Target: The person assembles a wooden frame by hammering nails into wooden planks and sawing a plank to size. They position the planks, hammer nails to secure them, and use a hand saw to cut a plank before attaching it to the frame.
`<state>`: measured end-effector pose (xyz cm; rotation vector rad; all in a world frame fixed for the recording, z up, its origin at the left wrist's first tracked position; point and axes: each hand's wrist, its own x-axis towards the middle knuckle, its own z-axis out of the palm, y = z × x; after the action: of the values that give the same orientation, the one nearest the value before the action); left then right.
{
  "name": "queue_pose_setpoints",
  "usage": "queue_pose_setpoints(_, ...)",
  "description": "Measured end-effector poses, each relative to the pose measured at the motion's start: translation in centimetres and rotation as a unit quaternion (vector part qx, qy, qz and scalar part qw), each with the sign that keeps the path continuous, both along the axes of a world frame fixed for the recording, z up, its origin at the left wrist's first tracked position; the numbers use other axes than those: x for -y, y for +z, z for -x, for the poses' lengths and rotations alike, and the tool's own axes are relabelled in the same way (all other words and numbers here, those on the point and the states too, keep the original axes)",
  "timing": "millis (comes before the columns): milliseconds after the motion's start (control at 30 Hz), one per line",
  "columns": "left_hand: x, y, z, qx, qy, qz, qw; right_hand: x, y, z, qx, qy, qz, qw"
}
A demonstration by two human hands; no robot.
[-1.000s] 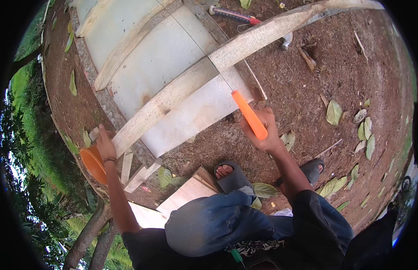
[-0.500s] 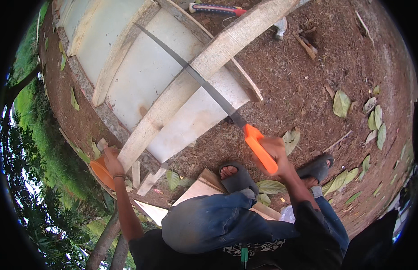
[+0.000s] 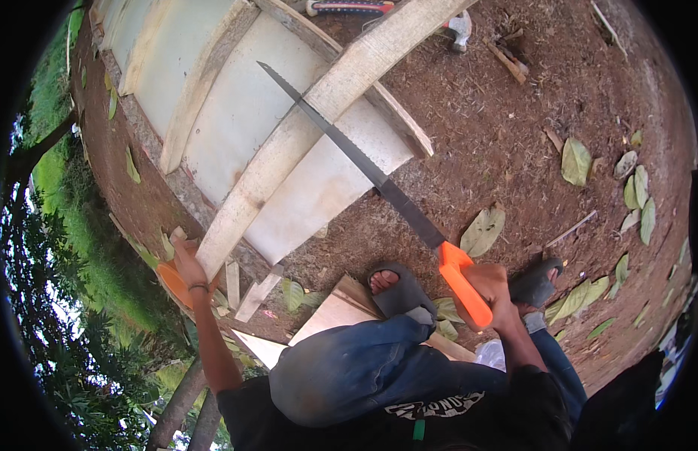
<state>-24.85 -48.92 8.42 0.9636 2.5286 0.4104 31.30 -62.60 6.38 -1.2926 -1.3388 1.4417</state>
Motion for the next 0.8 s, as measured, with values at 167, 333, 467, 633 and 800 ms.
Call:
queue_pose_setpoints(167,-1.7,-2.8,-0.1,-0.1,-0.065,0.029,0.992,-11.6,-3.6,3.8,-0.012,0.013,-0.057,0.998)
queue_pose_setpoints(333,-1.4,-1.8,0.2,-0.097,-0.033,0.035,0.994,-5.2,-2.0,3.4,-0.037,-0.033,-0.002,0.999)
queue_pose_setpoints(467,-1.1,-0.5,-0.1,-0.06,-0.018,0.029,0.998,2.8,-0.1,-0.4,-0.019,-0.028,-0.014,0.999)
queue_pose_setpoints(633,-2.8,-2.7,-0.1,-0.061,-0.026,0.02,0.998,-13.4,-2.5,6.0,-0.024,-0.028,0.003,0.999)
queue_pose_setpoints(800,-1.3,-0.4,1.4,-0.058,0.004,0.037,0.998,1.8,0.7,0.0,0.019,0.023,-0.017,0.999)
